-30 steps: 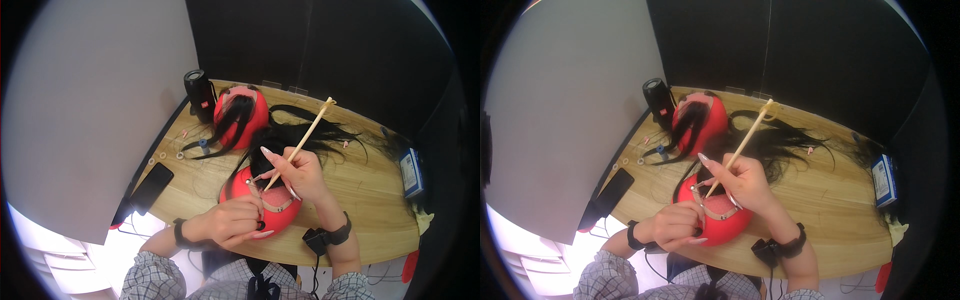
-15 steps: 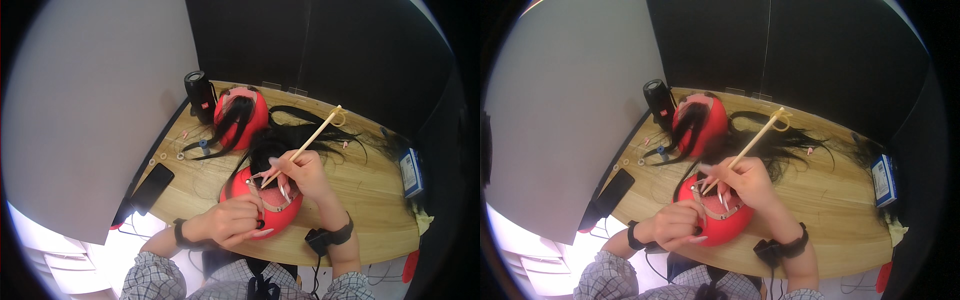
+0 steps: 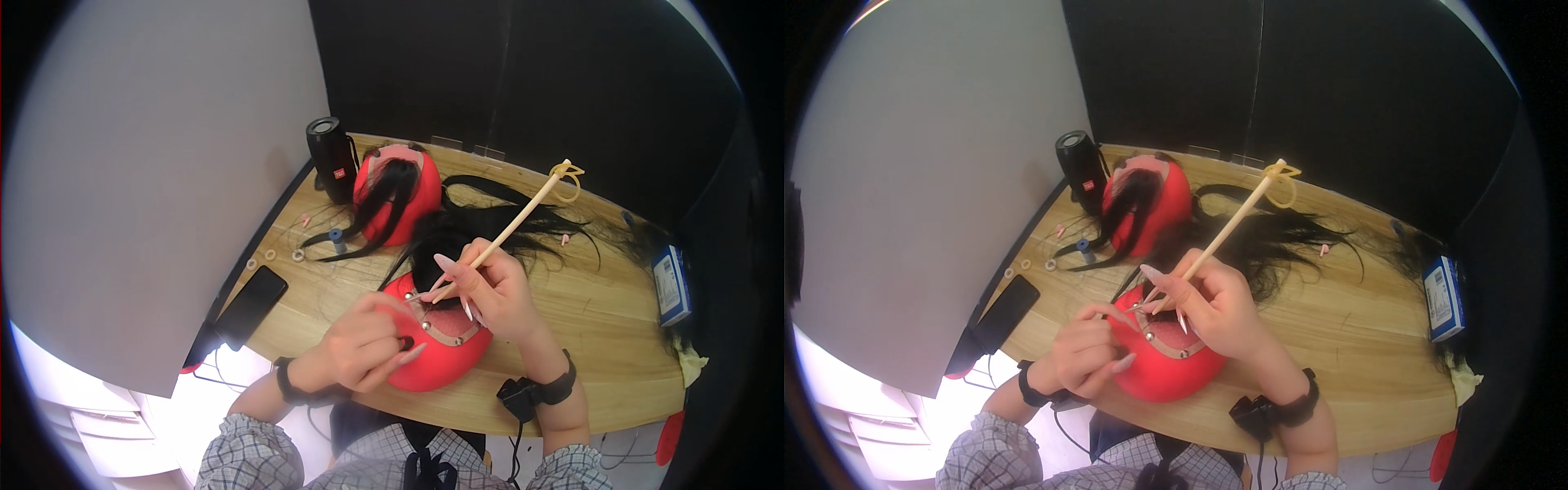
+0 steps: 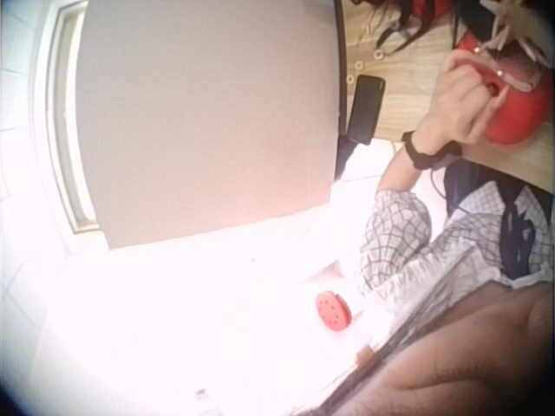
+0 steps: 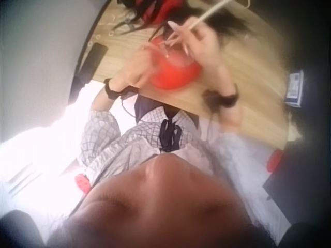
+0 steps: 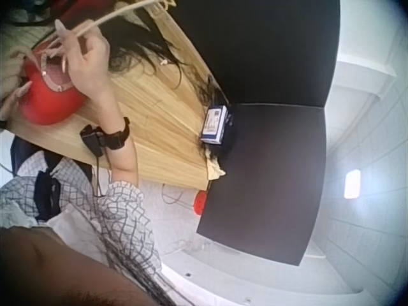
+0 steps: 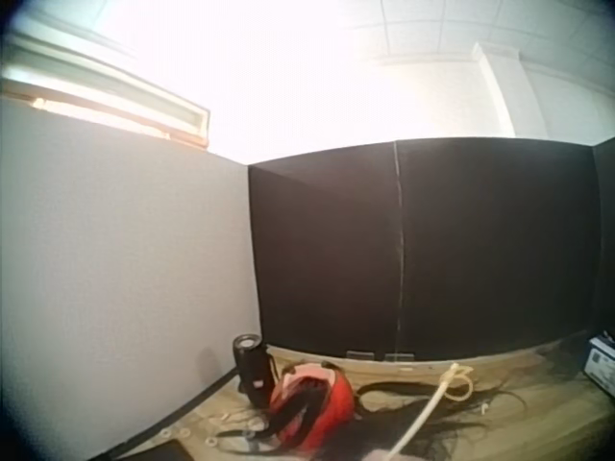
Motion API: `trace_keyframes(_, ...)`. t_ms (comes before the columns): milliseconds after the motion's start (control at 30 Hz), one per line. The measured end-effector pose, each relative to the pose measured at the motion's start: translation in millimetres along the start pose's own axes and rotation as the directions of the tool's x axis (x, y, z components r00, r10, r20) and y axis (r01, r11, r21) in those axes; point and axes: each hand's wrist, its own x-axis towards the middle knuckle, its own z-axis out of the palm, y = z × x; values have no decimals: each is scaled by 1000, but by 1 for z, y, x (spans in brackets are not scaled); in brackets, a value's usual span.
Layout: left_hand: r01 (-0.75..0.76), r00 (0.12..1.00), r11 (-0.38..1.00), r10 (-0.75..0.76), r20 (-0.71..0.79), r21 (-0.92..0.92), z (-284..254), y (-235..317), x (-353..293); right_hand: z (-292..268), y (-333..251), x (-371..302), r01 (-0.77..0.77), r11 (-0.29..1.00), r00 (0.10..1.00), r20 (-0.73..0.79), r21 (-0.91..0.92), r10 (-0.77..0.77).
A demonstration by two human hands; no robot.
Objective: Weaving individual hair strands into a wig base using a specialized hook tool.
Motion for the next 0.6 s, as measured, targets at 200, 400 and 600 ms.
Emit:
trace_keyframes(200,115,993,977,-114,-16,179,-9,-1,0,-3,8,1,20,996,999,37,82,-23)
trace_keyframes(400,298,953,950,-301,19,97,-28,1,0,-2,10,2,15,988,1000,7,151,-16)
trace_keyframes(600,739,666,663,-746,-14,-117,-43,5,5,-2,13,5,57,964,998,-28,260,-51)
